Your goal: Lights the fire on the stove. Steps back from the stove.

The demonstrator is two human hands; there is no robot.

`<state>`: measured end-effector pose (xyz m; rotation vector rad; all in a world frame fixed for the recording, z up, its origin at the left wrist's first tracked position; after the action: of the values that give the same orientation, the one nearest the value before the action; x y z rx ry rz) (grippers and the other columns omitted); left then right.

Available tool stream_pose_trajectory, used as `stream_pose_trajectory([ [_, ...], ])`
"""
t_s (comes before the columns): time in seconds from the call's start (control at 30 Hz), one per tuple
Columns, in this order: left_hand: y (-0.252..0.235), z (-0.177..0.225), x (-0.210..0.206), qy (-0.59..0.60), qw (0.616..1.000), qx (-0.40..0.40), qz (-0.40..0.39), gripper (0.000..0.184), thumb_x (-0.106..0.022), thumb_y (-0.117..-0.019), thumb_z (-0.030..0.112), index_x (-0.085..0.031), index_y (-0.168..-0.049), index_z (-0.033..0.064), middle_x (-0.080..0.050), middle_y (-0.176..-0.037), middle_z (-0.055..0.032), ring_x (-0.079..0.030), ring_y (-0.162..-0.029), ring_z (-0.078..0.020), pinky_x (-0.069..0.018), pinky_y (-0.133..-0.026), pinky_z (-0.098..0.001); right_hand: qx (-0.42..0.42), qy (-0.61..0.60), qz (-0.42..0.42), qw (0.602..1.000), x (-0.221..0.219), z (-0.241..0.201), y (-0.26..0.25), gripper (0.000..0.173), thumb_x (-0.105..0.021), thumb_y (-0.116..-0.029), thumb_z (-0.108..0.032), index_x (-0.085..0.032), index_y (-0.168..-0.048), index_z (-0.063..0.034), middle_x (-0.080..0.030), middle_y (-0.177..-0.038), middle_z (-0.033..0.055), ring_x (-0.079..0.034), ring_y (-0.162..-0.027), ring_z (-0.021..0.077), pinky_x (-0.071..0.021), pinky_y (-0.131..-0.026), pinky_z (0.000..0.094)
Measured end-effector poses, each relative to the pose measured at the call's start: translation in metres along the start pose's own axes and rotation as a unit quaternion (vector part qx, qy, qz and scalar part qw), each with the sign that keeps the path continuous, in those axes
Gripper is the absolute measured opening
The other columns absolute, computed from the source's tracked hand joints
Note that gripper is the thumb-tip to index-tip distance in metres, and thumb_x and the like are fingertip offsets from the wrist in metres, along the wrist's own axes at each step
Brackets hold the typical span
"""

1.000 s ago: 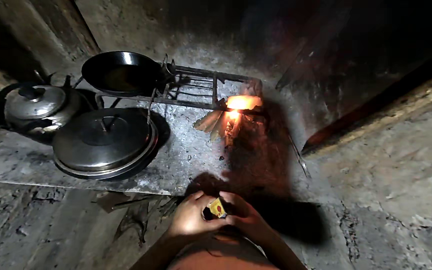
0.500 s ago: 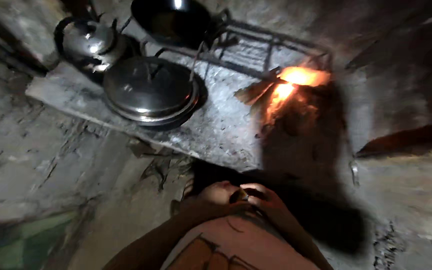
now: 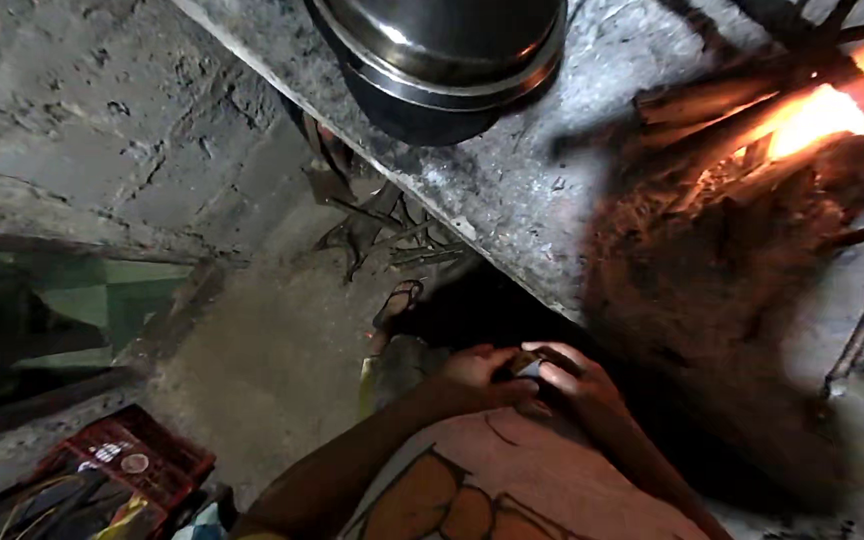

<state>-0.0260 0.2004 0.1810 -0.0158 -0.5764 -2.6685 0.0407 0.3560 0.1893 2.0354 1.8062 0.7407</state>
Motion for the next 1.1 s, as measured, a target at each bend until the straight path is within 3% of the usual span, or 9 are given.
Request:
stream_pose_trajectory([
  [0.23,-0.003,0.01,-0.006,-0.046,0.998,0.024,-0.023,0.061,-0.056,-0.1045,0.043,-0.05,-0.151,0.0034,-0.061,-0.137,-0.0262,-0.059,-0.128,-0.039,-0.0443,-0.11,-0.0554,0.078,0.016,-0.012,0.997,0.011,-0.003,0.001,0.037,-0.061,-0.0959,-0.023,-0.067,-0.123,0.0022,-0.072,-0.117,0.0066,-0.067,-0.106,0.0055,-0.0551,-0.096,0.0248],
  [0.4,-0.008,0.018,-0.013,-0.047,0.998,0.021,-0.035,0.058,-0.057,-0.1049,0.039,-0.053,-0.147,0.0001,-0.062,-0.135,-0.0267,-0.059,-0.128,-0.0387,-0.0435,-0.111,-0.0542,0.096,0.009,-0.003,0.995,0.017,0.003,0.005,0.036,-0.063,-0.0953,-0.021,-0.067,-0.122,0.0032,-0.072,-0.117,0.0068,-0.067,-0.106,0.0053,-0.0548,-0.096,0.0243],
  [0.57,0.001,0.003,-0.018,0.027,0.999,0.003,0.032,0.058,-0.063,-0.1023,0.033,-0.052,-0.146,-0.003,-0.061,-0.138,-0.0249,-0.06,-0.129,-0.0324,-0.0441,-0.113,-0.0484,0.145,-0.015,-0.043,0.988,0.004,0.0,0.0,0.035,-0.07,-0.09,-0.009,-0.066,-0.121,0.0075,-0.071,-0.119,0.0102,-0.069,-0.101,0.0057,-0.0578,-0.091,0.0228],
  [0.67,0.023,-0.017,-0.016,0.206,0.972,0.078,0.085,0.053,-0.057,-0.1051,0.033,-0.049,-0.151,0.0083,-0.061,-0.142,-0.0117,-0.062,-0.124,-0.0154,-0.0497,-0.108,-0.0369,0.112,0.005,-0.088,0.99,-0.011,0.0,-0.009,0.052,-0.077,-0.0854,-0.007,-0.06,-0.132,0.0084,-0.068,-0.121,0.0131,-0.07,-0.101,0.0084,-0.0603,-0.088,0.0243],
  [0.73,0.031,-0.038,-0.019,0.272,0.944,0.139,0.125,0.049,-0.059,-0.1038,0.036,-0.051,-0.146,0.0113,-0.066,-0.125,-0.0099,-0.069,-0.1,-0.0143,-0.0591,-0.086,-0.0355,0.151,0.036,-0.115,0.981,-0.024,0.013,-0.017,0.058,-0.08,-0.0836,-0.011,-0.059,-0.134,0.0089,-0.069,-0.122,0.0149,-0.069,-0.103,0.0089,-0.0589,-0.091,0.0241],
  [0.8,0.035,-0.059,-0.024,0.277,0.932,0.184,0.146,0.051,-0.067,-0.1002,0.034,-0.049,-0.143,0.0118,-0.068,-0.115,-0.0112,-0.071,-0.09,-0.017,-0.061,-0.08,-0.0374,0.209,0.087,-0.132,0.965,-0.042,0.032,-0.025,0.06,-0.082,-0.083,-0.017,-0.062,-0.133,0.0083,-0.069,-0.125,0.0189,-0.067,-0.11,0.0132,-0.0546,-0.097,0.0269],
  [0.9,0.039,-0.093,-0.028,0.257,0.926,0.213,0.175,0.052,-0.073,-0.0956,0.028,-0.05,-0.138,0.0103,-0.07,-0.107,-0.0098,-0.071,-0.087,-0.0158,-0.0605,-0.081,-0.0369,0.215,0.136,-0.17,0.952,-0.069,0.047,-0.029,0.063,-0.084,-0.0831,-0.021,-0.062,-0.136,0.005,-0.067,-0.131,0.0198,-0.065,-0.12,0.0176,-0.0527,-0.105,0.0307],
  [0.97,0.041,-0.113,-0.028,0.256,0.921,0.219,0.193,0.053,-0.074,-0.0947,0.026,-0.05,-0.138,0.0076,-0.071,-0.109,-0.0099,-0.07,-0.094,-0.0153,-0.0588,-0.088,-0.0378,0.182,0.148,-0.219,0.947,-0.081,0.055,-0.032,0.072,-0.086,-0.0811,-0.022,-0.057,-0.141,0.005,-0.062,-0.138,0.0207,-0.061,-0.126,0.0193,-0.0498,-0.109,0.0317],
  [1.1,0.043,-0.16,-0.029,0.339,0.878,0.234,0.243,0.051,-0.073,-0.095,0.023,-0.049,-0.136,0.0033,-0.069,-0.109,-0.0097,-0.07,-0.094,-0.0148,-0.0597,-0.086,-0.0359,0.064,0.125,-0.231,0.963,-0.092,0.072,-0.061,0.064,-0.077,-0.0893,-0.014,-0.052,-0.145,0.0044,-0.059,-0.141,0.0199,-0.066,-0.113,0.0137,-0.055,-0.097,0.0269],
])
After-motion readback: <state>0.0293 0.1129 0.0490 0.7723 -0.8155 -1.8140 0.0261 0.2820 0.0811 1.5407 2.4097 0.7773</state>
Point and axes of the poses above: each hand's wrist, its own y-axis away from the middle knuckle, its own x-axis out of the back of the hand, z = x × y, the point moved 6 cm from there along -y, towards the middle knuckle
